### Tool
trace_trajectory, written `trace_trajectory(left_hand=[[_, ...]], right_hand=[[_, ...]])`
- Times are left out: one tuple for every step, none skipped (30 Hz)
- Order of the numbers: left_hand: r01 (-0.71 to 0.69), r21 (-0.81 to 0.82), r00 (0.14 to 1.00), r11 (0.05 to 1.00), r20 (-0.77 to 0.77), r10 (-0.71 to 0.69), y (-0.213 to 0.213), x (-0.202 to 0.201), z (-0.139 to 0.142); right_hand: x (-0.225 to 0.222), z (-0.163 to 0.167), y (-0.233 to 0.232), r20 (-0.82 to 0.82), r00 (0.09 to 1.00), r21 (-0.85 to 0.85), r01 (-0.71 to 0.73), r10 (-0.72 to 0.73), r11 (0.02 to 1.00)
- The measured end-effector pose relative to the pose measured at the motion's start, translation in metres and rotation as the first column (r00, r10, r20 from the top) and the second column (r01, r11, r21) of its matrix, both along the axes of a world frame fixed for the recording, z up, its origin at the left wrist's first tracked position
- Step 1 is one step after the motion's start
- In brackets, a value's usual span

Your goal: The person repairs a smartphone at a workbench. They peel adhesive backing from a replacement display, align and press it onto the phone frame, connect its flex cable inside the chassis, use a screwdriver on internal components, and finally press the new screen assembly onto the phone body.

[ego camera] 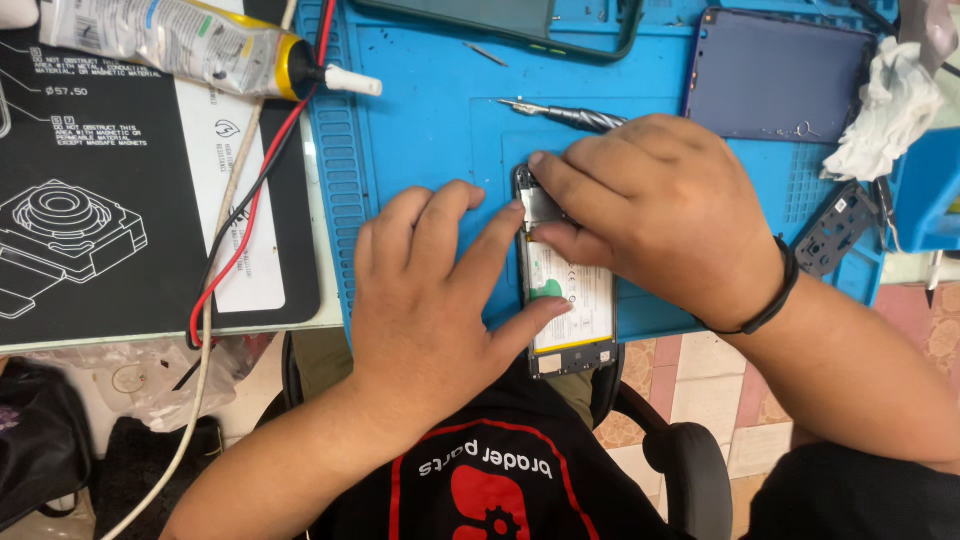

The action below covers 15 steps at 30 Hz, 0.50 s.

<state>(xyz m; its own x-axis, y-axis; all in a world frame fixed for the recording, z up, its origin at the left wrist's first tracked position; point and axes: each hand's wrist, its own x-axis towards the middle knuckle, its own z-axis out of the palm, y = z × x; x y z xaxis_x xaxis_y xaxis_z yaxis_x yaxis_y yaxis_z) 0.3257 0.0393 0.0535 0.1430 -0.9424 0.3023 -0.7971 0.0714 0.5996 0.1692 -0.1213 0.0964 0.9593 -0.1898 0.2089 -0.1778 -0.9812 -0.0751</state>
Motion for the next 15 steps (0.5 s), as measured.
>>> trace_trajectory(left_hand=[[-0.001,0.003,1.0,1.0,-0.007,0.001,-0.001,0.002,0.0],[0.002,0.009,1.0,1.0,-0.012,-0.002,-0.003,0.005,-0.001],[0.005,0.015,1.0,1.0,-0.017,-0.005,-0.004,0.007,-0.001],[0.006,0.018,1.0,1.0,-0.021,-0.006,-0.005,0.01,-0.001],[0.01,0.019,1.0,1.0,-0.027,-0.009,-0.007,0.012,-0.002],[0.012,0.022,0.999,1.0,-0.032,-0.011,-0.009,0.015,-0.002],[0.013,0.026,0.999,1.0,-0.036,-0.012,-0.011,0.017,-0.002],[0.011,0.035,0.999,0.999,-0.042,-0.01,-0.012,0.019,-0.003],[0.01,0.044,0.999,0.999,-0.048,-0.008,-0.013,0.019,-0.003],[0.013,0.052,0.999,0.999,-0.053,-0.01,-0.015,0.02,-0.003],[0.017,0.054,0.999,0.998,-0.047,-0.014,-0.016,0.021,-0.003],[0.023,0.054,0.999,0.998,-0.04,-0.021,-0.016,0.021,-0.004],[0.032,0.055,0.999,0.998,-0.033,-0.03,-0.017,0.021,-0.004],[0.036,0.061,0.999,0.997,-0.023,-0.035,-0.018,0.021,-0.004],[0.04,0.065,0.999,0.997,-0.012,-0.039,-0.018,0.021,-0.004]], right_hand=[[0.004,-0.001,-0.002,0.015,1.0,-0.023,-0.018,0.019,1.0],[0.008,-0.001,-0.004,0.027,0.999,-0.046,-0.038,0.039,0.998],[0.011,-0.001,-0.006,0.02,0.999,-0.027,-0.037,0.037,0.999],[0.014,-0.001,-0.007,0.014,0.999,-0.011,-0.037,0.037,0.999],[0.017,0.0,-0.008,0.008,0.999,0.003,-0.037,0.037,0.999],[0.019,0.001,-0.009,-0.011,1.0,0.024,-0.017,0.018,1.0],[0.021,0.001,-0.008,-0.029,1.0,0.046,0.002,-0.001,0.999],[0.023,0.0,-0.008,-0.047,0.999,0.069,0.022,-0.019,0.997],[0.025,-0.001,-0.008,-0.031,0.999,0.088,0.04,-0.037,0.995],[0.026,-0.002,-0.007,-0.016,0.998,0.106,0.061,-0.06,0.992],[0.026,-0.003,-0.005,-0.002,0.996,0.124,0.085,-0.086,0.989],[0.026,-0.003,-0.004,-0.025,0.992,0.146,0.126,-0.123,0.981],[0.026,-0.004,-0.002,-0.049,0.986,0.167,0.168,-0.162,0.972],[0.025,-0.004,0.0,-0.075,0.977,0.188,0.211,-0.2,0.959],[0.024,-0.003,0.002,-0.074,0.975,0.216,0.219,-0.208,0.952]])
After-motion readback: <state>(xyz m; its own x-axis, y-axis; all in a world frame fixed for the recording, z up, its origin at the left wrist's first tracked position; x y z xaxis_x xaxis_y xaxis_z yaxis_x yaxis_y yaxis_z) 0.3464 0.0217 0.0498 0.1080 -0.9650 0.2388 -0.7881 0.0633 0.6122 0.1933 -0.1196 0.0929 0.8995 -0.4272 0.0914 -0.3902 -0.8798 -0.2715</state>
